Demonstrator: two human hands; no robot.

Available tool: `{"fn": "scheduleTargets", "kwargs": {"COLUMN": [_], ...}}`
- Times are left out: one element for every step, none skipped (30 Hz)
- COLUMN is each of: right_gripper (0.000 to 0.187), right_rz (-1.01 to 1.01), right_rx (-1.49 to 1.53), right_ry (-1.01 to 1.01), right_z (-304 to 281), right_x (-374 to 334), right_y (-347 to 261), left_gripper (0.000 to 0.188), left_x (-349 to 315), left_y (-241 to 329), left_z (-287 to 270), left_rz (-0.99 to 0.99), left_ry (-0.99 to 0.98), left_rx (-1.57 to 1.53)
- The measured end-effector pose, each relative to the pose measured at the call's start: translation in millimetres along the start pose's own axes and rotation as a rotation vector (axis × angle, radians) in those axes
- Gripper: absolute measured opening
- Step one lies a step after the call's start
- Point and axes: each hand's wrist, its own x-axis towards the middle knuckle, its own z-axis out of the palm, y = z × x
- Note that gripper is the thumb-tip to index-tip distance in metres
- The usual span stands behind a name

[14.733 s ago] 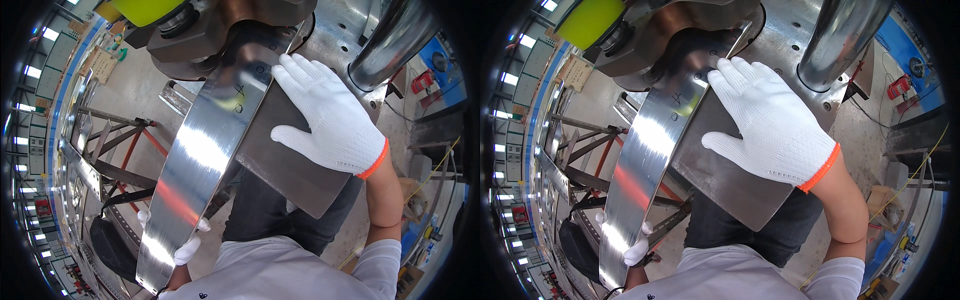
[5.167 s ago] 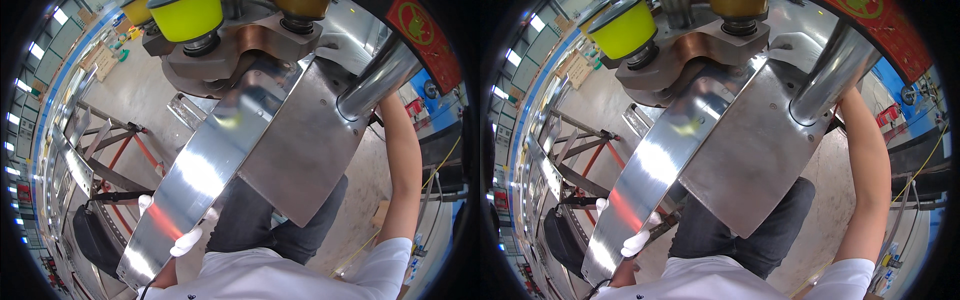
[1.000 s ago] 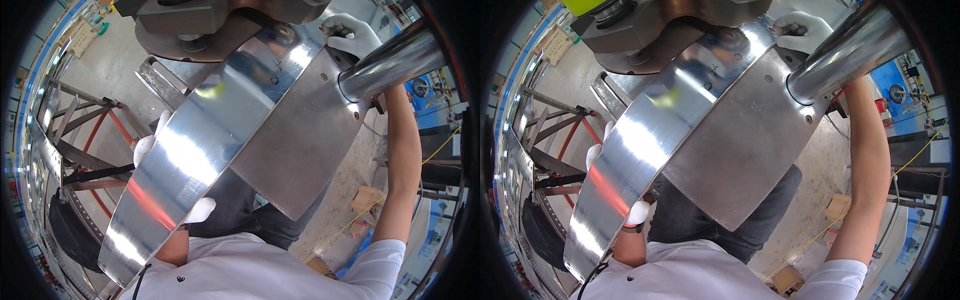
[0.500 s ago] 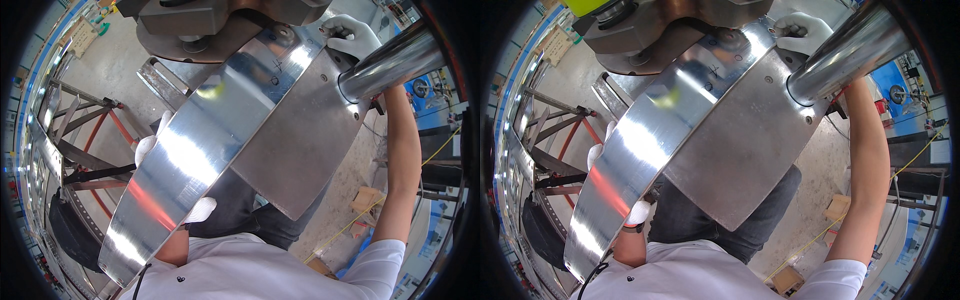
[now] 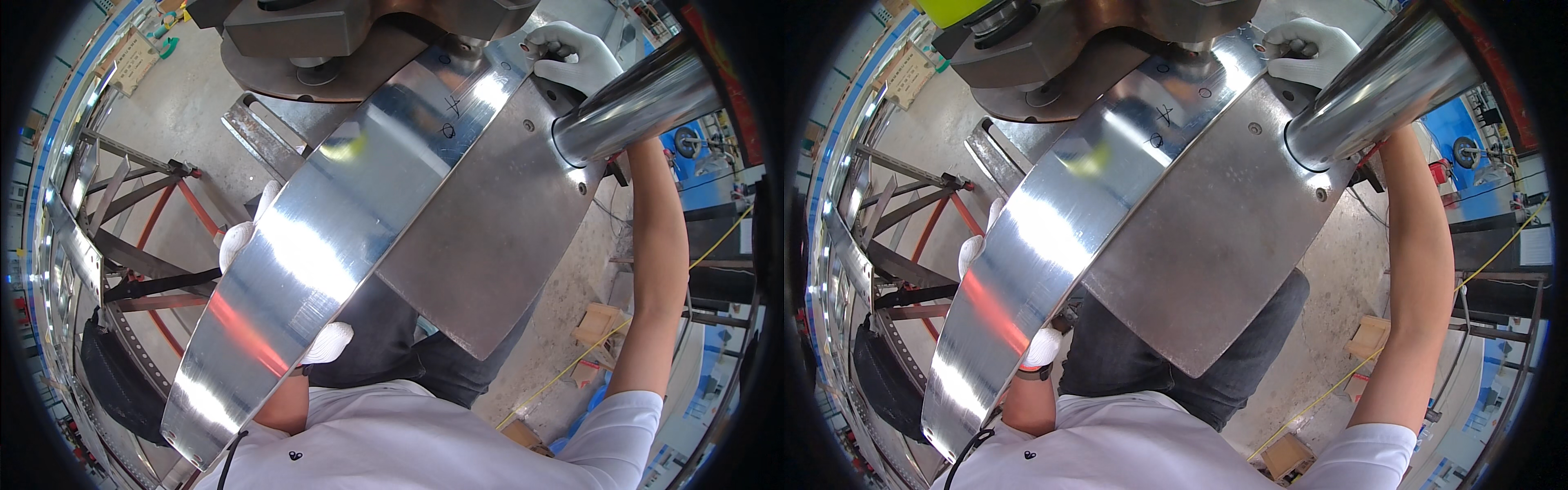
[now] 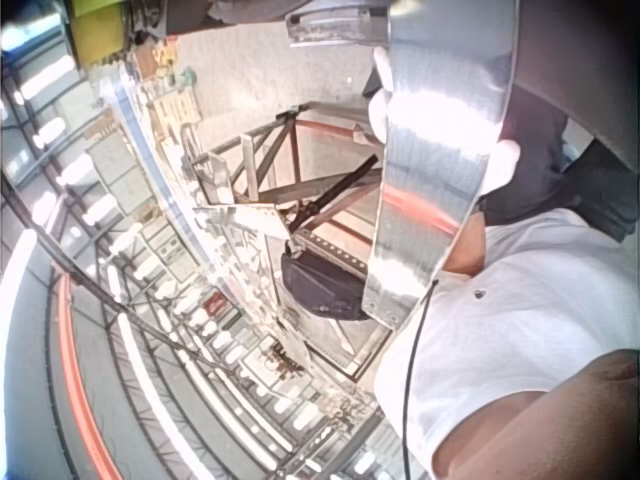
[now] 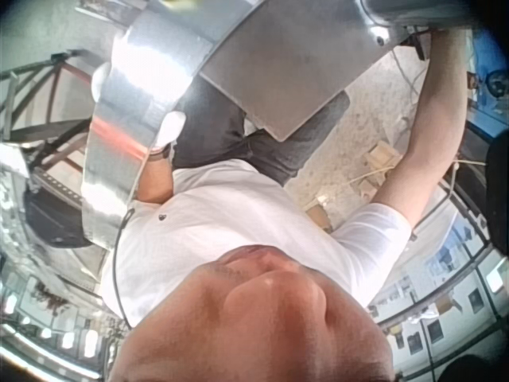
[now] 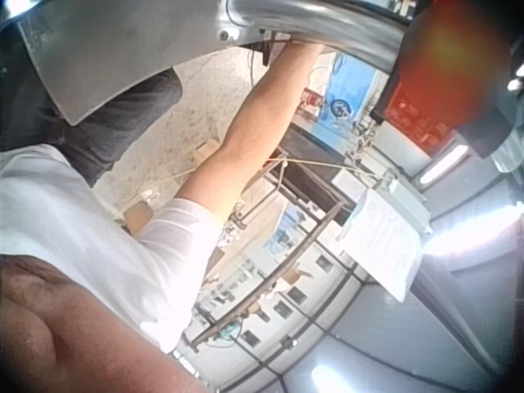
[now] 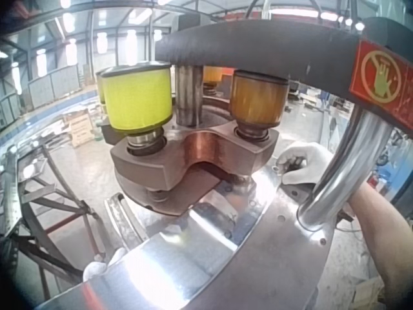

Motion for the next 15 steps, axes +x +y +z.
{"fn": "scheduleTargets", "kwargs": {"right_gripper": [0.03, 0.03, 0.03, 0.03, 0.03, 0.03, 0.03, 0.03, 0.03, 0.03, 0.03, 0.03, 0.03, 0.03, 0.03], "right_rz": [0.003, 0.001, 0.004, 0.0, -0.02, -0.039, -0.063, -0.055, -0.047, -0.037, -0.033, -0.031, -0.024, -0.025, -0.026], "right_rx": [-0.015, -0.006, 0.0, 0.01, 0.017, 0.024, 0.031, 0.035, 0.038, 0.039, 0.032, 0.025, 0.016, 0.022, 0.029], "right_ry": [0.001, 0.0, 0.001, 0.001, 0.002, 0.004, 0.005, 0.006, 0.007, 0.009, 0.009, 0.009, 0.011, 0.016, 0.021], "right_z": [0.1, 0.3, -1.1, -1.4, -1.8, -2.3, -2.1, -1.6, -0.8, -0.9, -0.7, -0.3, -1.1, -1.2, -0.7], "right_x": [-0.1, -0.4, -3.0, -2.6, -3.0, -4.0, -2.5, -1.8, -2.0, -2.3, -2.0, -1.4, -2.6, -3.7, -4.6], "right_y": [0.2, 0.4, 0.7, 1.4, 3.0, 4.7, 3.8, 2.9, 1.8, -0.4, -2.7, -5.1, -5.6, -5.6, -5.7], "left_gripper": [0.128, 0.127, 0.127, 0.127, 0.128, 0.128, 0.128, 0.128, 0.129, 0.129, 0.13, 0.131, 0.131, 0.131, 0.131], "left_x": [-0.4, -0.6, 0.4, 2.6, 5.3, 7.9, 10.7, 11.4, 11.8, 11.4, 10.7, 9.9, 9.0, 9.8, 10.6], "left_y": [0.2, 0.1, -0.7, -1.2, -2.2, -3.3, -3.5, -3.6, -3.1, -2.9, -2.0, -1.2, -0.4, 0.3, 1.1], "left_z": [0.6, 0.8, -0.3, -5.1, -11.3, -17.4, -22.0, -22.6, -22.8, -19.4, -18.8, -18.4, -19.7, -20.6, -21.6], "left_rz": [-0.01, -0.021, 0.005, 0.035, 0.064, 0.093, 0.126, 0.14, 0.152, 0.147, 0.142, 0.137, 0.132, 0.133, 0.134], "left_ry": [0.011, 0.022, -0.027, -0.072, -0.117, -0.164, -0.206, -0.222, -0.237, -0.225, -0.221, -0.217, -0.223, -0.235, -0.247], "left_rx": [0.012, 0.024, 0.032, 0.046, 0.058, 0.07, 0.084, 0.077, 0.069, 0.037, 0.023, 0.01, 0.013, 0.02, 0.027]}}
